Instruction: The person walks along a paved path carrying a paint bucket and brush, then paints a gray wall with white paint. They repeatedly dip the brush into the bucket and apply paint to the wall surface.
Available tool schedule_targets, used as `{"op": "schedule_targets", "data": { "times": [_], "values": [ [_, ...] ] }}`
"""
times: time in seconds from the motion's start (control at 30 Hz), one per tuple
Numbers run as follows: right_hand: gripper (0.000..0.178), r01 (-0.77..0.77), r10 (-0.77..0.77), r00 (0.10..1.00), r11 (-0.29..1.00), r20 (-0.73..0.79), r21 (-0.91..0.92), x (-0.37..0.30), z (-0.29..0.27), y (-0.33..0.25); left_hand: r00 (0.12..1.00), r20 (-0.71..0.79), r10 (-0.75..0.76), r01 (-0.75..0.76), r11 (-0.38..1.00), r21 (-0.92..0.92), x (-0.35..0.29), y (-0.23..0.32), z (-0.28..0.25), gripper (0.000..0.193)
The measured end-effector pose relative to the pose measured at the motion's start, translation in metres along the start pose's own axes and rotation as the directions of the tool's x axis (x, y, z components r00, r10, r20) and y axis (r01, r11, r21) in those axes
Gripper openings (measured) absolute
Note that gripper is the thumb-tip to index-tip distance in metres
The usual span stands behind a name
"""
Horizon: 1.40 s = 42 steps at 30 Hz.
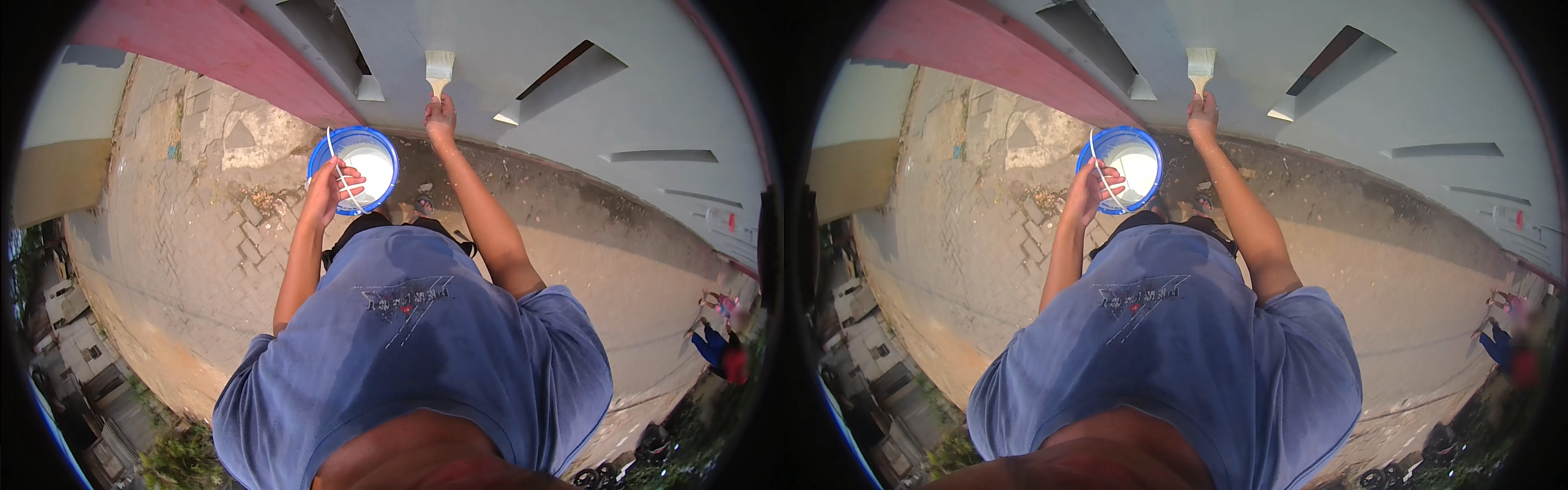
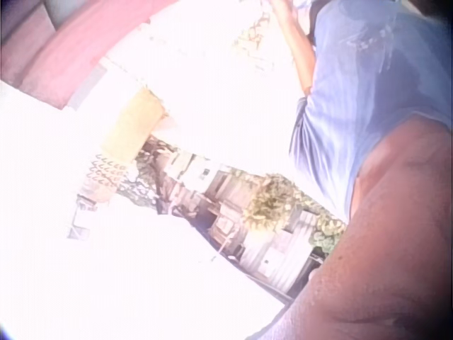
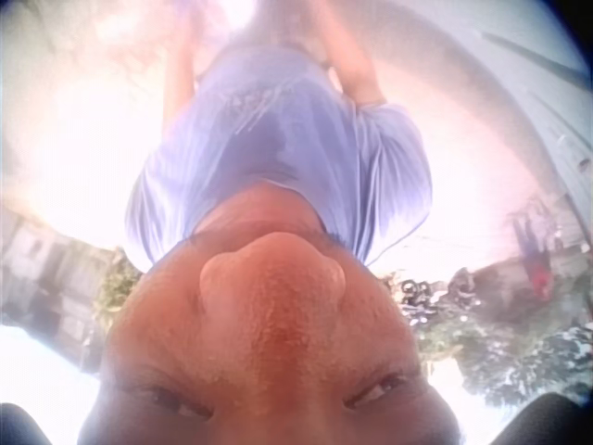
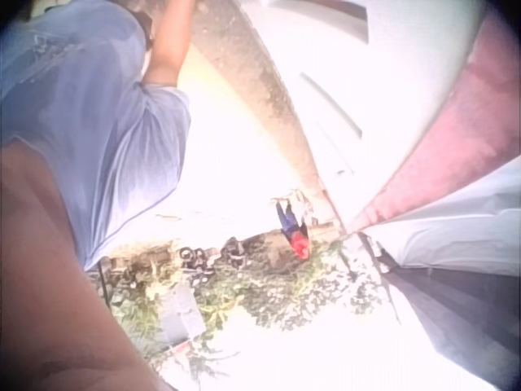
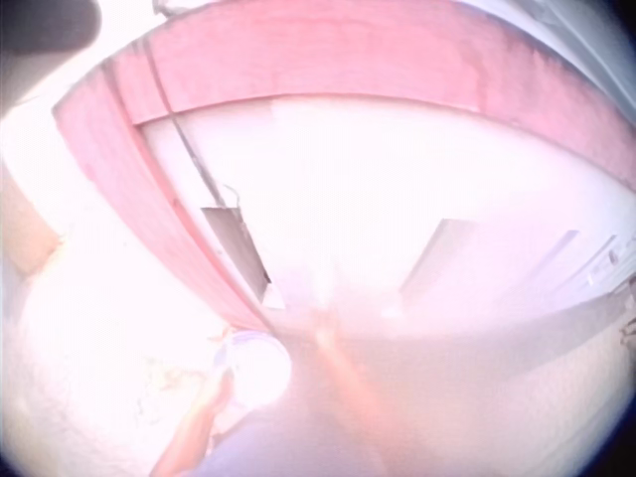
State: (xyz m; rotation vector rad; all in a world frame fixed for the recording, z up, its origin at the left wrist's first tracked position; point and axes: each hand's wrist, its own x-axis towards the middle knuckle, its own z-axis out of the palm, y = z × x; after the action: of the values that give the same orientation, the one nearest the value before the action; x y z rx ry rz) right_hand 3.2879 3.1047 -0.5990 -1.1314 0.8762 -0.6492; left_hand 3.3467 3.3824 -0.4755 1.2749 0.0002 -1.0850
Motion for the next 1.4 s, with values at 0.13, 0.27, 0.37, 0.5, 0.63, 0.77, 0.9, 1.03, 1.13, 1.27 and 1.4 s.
{"op": "schedule_targets", "data": {
  "times": [0.13,0.27,0.37,0.5,0.63,0.77,0.9,1.03,1.13,1.27,1.4],
  "values": [
    [0.022,-0.273,0.265,0.954,0.961,-0.139,-0.041,0.008,-0.043,0.066,1.0,0.007,0.003,-0.003,1.0,0.007,0.0,0.002,0.008,0.035],
    [0.018,-0.428,0.41,0.875,0.904,-0.256,-0.016,0.008,-0.055,0.062,1.0,0.02,0.0,0.001,0.999,-0.033,0.004,0.003,0.013,0.032],
    [0.02,-0.299,0.313,0.946,0.944,-0.089,0.138,0.003,-0.048,0.004,0.999,0.022,-0.03,0.03,0.999,-0.012,0.011,0.002,0.013,0.032],
    [0.021,-0.09,0.093,0.996,0.967,-0.001,0.237,-0.036,-0.034,-0.069,0.994,0.067,-0.089,0.088,0.996,0.02,0.023,0.004,0.01,0.032],
    [0.02,0.101,-0.089,0.994,0.971,-0.068,0.218,-0.035,-0.023,-0.07,0.983,0.128,-0.131,0.126,0.991,0.051,0.035,0.007,0.011,0.033],
    [0.019,0.014,0.007,0.983,0.994,-0.184,0.113,0.007,-0.039,-0.004,0.972,0.182,-0.147,0.128,0.985,0.113,0.046,0.008,0.013,0.035],
    [0.018,-0.286,0.306,0.935,0.95,-0.179,0.128,0.005,-0.068,0.071,0.968,0.207,-0.144,0.119,0.984,0.129,0.052,0.008,0.013,0.037],
    [0.017,-0.497,0.509,0.855,0.859,-0.103,0.119,0.009,-0.092,0.076,0.974,0.202,-0.102,0.079,0.99,0.119,0.049,0.01,0.023,0.036],
    [0.017,-0.523,0.525,0.85,0.851,0.042,-0.044,0.008,-0.114,0.044,0.985,0.15,-0.09,0.07,0.989,0.13,0.05,0.007,0.04,0.034],
    [0.02,-0.338,0.432,0.875,0.868,0.219,-0.363,0.008,-0.161,-0.005,0.998,0.058,-0.019,0.014,0.996,0.086,0.052,-0.008,0.07,0.037],
    [0.022,-0.212,0.422,0.861,0.806,0.284,-0.553,0.024,-0.215,-0.043,0.998,-0.036,0.046,-0.047,0.998,-0.04,0.054,-0.03,0.104,0.037]
  ]
}}
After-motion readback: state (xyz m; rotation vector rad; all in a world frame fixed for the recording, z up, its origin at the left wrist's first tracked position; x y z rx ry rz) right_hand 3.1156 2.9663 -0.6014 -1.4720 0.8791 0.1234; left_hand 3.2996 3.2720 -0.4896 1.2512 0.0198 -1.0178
